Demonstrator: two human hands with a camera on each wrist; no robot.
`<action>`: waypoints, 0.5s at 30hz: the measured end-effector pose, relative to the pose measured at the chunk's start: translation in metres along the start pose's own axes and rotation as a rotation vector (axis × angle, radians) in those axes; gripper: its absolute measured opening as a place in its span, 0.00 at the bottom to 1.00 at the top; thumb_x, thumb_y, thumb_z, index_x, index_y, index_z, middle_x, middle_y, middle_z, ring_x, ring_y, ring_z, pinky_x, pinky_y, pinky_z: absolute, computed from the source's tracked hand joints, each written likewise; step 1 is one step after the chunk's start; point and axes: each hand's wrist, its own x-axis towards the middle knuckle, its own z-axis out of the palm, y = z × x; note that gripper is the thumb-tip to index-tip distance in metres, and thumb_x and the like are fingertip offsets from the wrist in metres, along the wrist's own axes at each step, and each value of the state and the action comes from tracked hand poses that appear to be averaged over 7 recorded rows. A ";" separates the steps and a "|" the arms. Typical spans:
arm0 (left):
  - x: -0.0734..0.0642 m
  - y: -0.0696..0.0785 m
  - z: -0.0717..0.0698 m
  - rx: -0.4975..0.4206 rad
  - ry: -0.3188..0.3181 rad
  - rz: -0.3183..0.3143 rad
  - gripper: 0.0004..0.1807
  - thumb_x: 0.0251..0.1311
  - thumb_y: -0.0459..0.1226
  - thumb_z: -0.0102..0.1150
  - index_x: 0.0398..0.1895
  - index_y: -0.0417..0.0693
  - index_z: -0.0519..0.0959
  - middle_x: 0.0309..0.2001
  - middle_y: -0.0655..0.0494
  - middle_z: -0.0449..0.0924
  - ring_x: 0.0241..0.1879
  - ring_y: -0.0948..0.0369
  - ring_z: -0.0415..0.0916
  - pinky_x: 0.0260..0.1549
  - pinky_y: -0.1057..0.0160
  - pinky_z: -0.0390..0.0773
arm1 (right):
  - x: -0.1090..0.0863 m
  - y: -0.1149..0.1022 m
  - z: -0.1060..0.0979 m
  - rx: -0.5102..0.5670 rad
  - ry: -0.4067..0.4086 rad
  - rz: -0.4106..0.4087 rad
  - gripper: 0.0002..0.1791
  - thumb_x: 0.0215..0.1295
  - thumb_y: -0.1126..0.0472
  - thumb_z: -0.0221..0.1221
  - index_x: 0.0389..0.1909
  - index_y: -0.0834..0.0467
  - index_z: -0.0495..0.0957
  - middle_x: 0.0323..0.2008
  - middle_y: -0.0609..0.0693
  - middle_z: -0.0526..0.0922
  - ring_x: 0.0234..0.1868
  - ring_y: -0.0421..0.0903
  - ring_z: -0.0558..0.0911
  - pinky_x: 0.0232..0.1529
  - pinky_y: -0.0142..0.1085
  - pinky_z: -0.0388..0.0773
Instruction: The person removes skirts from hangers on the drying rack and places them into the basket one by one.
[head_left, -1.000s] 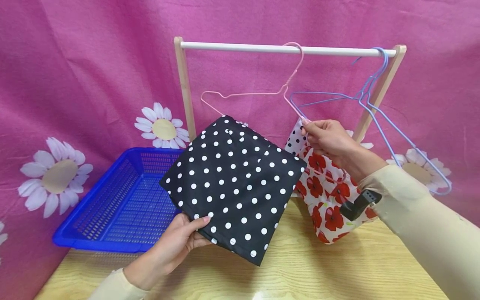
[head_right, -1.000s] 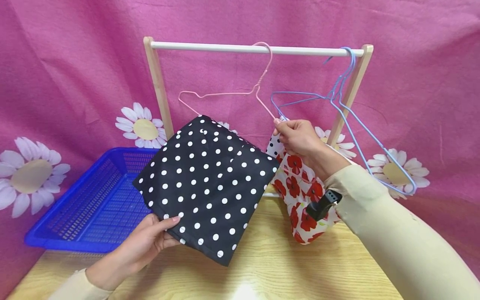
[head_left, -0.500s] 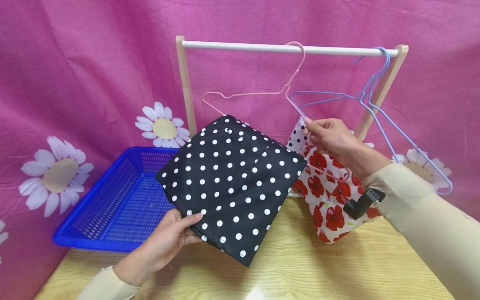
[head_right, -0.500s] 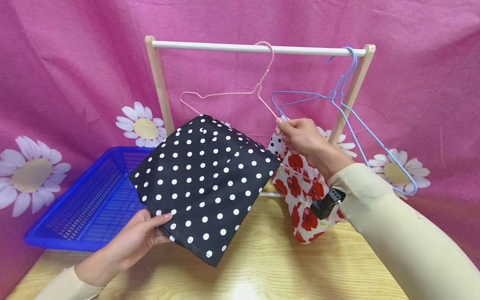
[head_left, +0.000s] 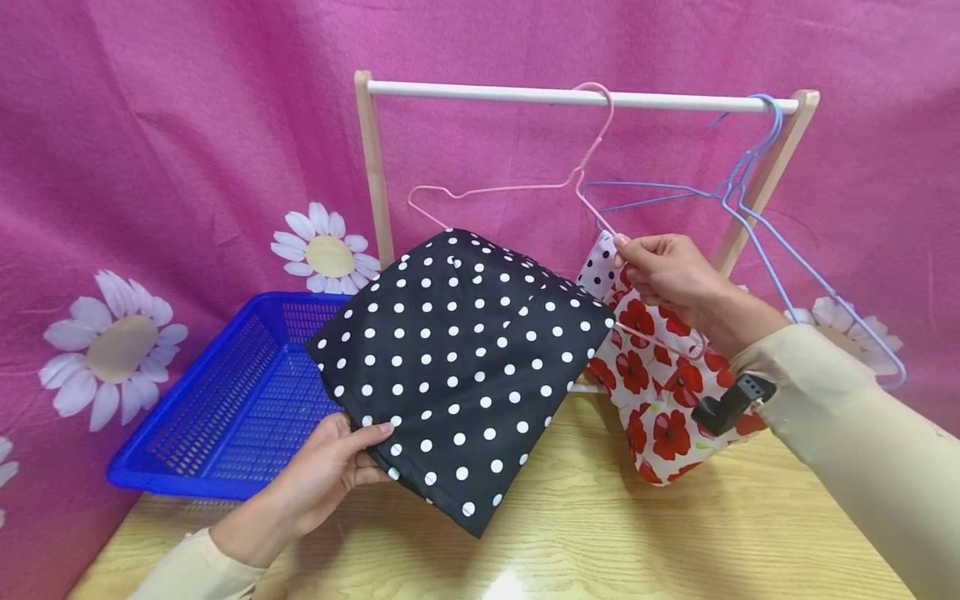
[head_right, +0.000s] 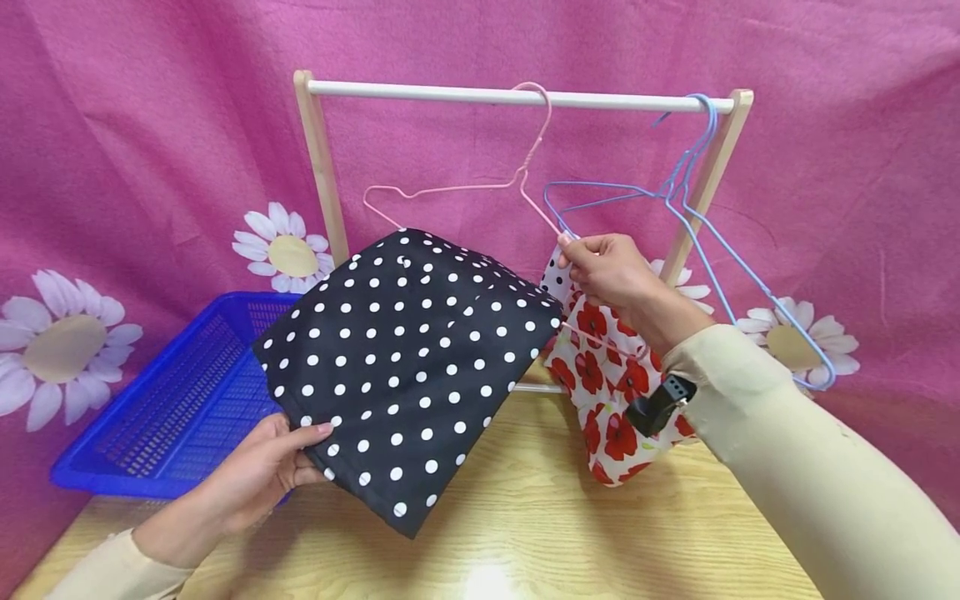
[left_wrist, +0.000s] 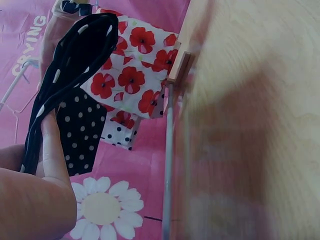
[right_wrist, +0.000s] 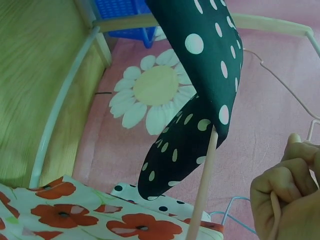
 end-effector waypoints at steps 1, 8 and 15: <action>0.000 -0.002 0.000 0.000 0.002 -0.007 0.05 0.75 0.35 0.50 0.49 0.45 0.73 0.39 0.61 0.90 0.39 0.65 0.89 0.41 0.64 0.87 | 0.000 0.000 0.000 0.012 0.000 0.002 0.22 0.79 0.50 0.50 0.23 0.49 0.80 0.11 0.37 0.64 0.13 0.33 0.57 0.19 0.35 0.43; -0.001 -0.016 0.005 -0.009 0.001 -0.060 0.08 0.74 0.36 0.51 0.51 0.43 0.72 0.40 0.60 0.90 0.40 0.64 0.89 0.45 0.63 0.87 | 0.001 0.002 0.004 0.019 0.026 0.011 0.22 0.79 0.50 0.50 0.22 0.49 0.80 0.11 0.38 0.64 0.13 0.34 0.57 0.15 0.32 0.48; -0.003 -0.028 0.009 -0.028 -0.017 -0.080 0.09 0.74 0.36 0.50 0.52 0.42 0.71 0.40 0.60 0.90 0.39 0.64 0.89 0.42 0.65 0.87 | 0.002 0.003 0.007 -0.010 0.040 0.003 0.22 0.79 0.49 0.48 0.22 0.48 0.79 0.12 0.39 0.62 0.14 0.36 0.54 0.17 0.34 0.49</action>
